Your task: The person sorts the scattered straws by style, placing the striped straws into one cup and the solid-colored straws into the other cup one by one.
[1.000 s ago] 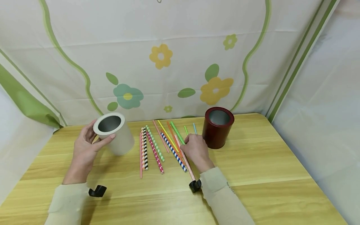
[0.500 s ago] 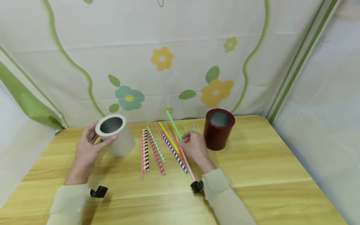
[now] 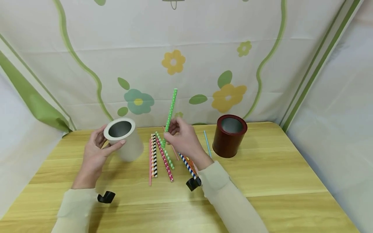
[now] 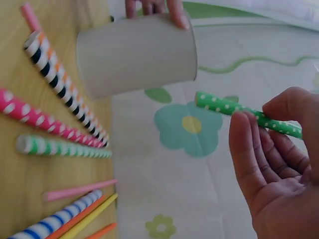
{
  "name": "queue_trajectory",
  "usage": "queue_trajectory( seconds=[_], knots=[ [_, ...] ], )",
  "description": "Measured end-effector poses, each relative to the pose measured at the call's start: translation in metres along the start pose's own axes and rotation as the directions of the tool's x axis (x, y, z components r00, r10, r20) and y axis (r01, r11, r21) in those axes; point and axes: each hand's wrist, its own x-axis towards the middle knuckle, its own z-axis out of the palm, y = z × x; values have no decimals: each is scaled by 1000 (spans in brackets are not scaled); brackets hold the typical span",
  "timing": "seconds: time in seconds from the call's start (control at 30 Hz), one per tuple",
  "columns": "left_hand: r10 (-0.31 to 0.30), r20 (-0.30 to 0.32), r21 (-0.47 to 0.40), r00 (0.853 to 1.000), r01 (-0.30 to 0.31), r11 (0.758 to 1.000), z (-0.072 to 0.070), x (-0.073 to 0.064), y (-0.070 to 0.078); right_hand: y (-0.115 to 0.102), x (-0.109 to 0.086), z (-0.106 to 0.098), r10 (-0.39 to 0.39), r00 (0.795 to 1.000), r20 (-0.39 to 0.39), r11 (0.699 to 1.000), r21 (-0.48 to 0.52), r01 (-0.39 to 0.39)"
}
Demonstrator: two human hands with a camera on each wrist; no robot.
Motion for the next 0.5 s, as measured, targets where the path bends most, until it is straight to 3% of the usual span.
queue_trajectory(
  seconds=[0.13,0.27,0.5],
  knots=[
    [4,4,5,1000,-4,1000,0,0,0,-20,11,9,-40,999,7,995,89,39],
    [11,8,13,1000,-11,1000,-1,0,1,-35,22,18,-11,1000,10,992,125,10],
    [13,-1,7,1000,-13,1000,1,1,-1,-50,43,36,32,996,80,984,172,-46]
  ],
)
